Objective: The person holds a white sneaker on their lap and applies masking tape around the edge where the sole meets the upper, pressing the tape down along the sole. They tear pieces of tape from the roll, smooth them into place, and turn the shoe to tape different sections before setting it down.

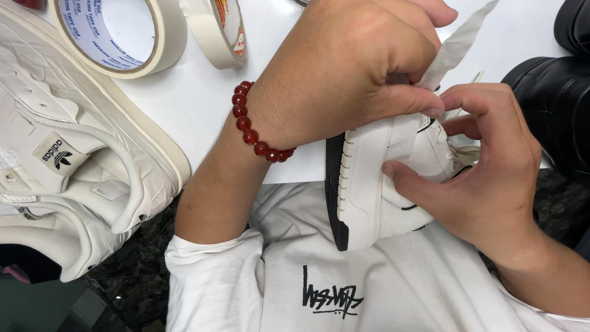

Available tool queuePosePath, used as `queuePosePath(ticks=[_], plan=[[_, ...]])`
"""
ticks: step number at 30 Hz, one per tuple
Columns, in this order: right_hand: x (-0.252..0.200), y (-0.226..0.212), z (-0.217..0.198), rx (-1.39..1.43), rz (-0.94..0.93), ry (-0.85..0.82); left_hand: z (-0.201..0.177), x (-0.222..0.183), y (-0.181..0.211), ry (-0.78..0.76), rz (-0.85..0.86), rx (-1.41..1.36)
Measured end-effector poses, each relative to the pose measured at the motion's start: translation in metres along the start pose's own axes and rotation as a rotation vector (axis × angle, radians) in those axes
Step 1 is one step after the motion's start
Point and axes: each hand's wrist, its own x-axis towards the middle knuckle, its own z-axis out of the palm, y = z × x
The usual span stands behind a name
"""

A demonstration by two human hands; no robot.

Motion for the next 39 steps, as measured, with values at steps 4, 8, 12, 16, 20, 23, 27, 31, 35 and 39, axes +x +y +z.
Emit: queuePosePath(ticks=[4,8,12,16,20,23,27,31,35,39], plan=[[-0.002,0.006,0.001,-0.018,-0.015,0.018,-0.004,0.0,0.002,0.018,0.043,0.009],[0.0,0.009,0.0,0.046,-0.058,0.029,-0.006,-0.001,0.004,0.026,0.025,0.015],[-0.002,0.016,-0.002,0.099,-0.078,0.01,-0.007,0.001,0.003,0.002,-0.021,0.018],[0.003,0.013,-0.005,0.113,-0.074,-0.008,-0.009,0.0,0.002,0.029,0.056,0.001],[0.006,0.009,-0.008,0.053,-0.031,-0.039,-0.013,0.002,0.005,0.001,0.041,0.028],[0.009,0.008,-0.008,-0.009,-0.009,-0.051,-0.016,0.003,0.009,-0.031,0.019,0.059],[0.011,0.011,-0.008,-0.062,-0.063,-0.047,-0.017,0.002,0.008,-0.073,-0.014,0.061],[0.011,0.014,-0.009,-0.031,-0.054,-0.061,-0.018,0.006,0.012,-0.108,-0.042,0.094],[0.011,0.016,-0.011,-0.046,-0.069,-0.081,-0.018,0.003,0.01,-0.109,-0.044,0.069],[0.012,0.01,-0.012,-0.133,-0.066,-0.073,-0.017,0.005,0.014,-0.083,-0.058,0.047]])
